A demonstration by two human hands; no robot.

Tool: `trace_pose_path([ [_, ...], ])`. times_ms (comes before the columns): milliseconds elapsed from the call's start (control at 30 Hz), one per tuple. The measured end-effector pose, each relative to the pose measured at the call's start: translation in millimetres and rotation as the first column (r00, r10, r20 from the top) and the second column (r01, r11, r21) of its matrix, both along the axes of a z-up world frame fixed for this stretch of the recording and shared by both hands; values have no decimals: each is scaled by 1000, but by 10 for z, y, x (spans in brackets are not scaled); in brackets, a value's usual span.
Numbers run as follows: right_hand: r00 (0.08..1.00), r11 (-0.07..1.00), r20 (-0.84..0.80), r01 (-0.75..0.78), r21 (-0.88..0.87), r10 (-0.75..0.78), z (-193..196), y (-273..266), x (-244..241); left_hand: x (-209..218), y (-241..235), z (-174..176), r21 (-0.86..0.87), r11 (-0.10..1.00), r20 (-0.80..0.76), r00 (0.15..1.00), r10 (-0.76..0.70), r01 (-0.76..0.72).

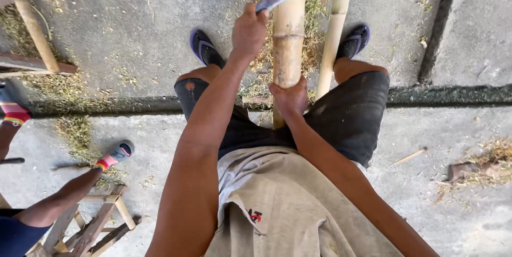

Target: Shaving a bamboo pole using a billhook knife.

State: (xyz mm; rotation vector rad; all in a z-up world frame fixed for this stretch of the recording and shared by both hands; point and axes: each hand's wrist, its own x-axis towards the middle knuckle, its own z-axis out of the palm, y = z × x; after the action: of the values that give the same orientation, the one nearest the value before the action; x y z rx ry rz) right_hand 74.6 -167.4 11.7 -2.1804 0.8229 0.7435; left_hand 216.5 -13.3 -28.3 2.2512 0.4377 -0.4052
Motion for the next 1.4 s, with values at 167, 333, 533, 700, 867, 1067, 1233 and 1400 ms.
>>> trace_pose_path([
  [167,999,1000,-40,4,14,-3,-30,11,31,-205,3,-252,-3,942,23,942,-336,336],
  [333,1000,1000,16,-6,8,6,-56,-11,43,-168,-15,-267,-67,998,-24,1000,7,-9],
  [533,1000,1000,-7,-10,9,10,-2,32,128,-63,13,-126,-138,988,-15,998,60,-62],
  [700,999,1000,-35,-7,-12,7,65,56,97,-166,78,-426,51,996,123,989,-79,73],
  [867,999,999,-29,-39,-24,38,31,41,91,-93,84,-189,-89,966,-3,970,-243,242],
  [1067,999,1000,-35,-12,-10,12,49,23,61,-116,73,-279,62,973,167,959,-230,222],
  [1233,999,998,-21,-44,-44,44,-67,-1,26,-37,2,-86,4,991,7,991,-130,130],
  [1400,998,999,-38,-45,-24,44,-36,-10,6,28,80,-15,-63,988,-57,988,-147,143],
])
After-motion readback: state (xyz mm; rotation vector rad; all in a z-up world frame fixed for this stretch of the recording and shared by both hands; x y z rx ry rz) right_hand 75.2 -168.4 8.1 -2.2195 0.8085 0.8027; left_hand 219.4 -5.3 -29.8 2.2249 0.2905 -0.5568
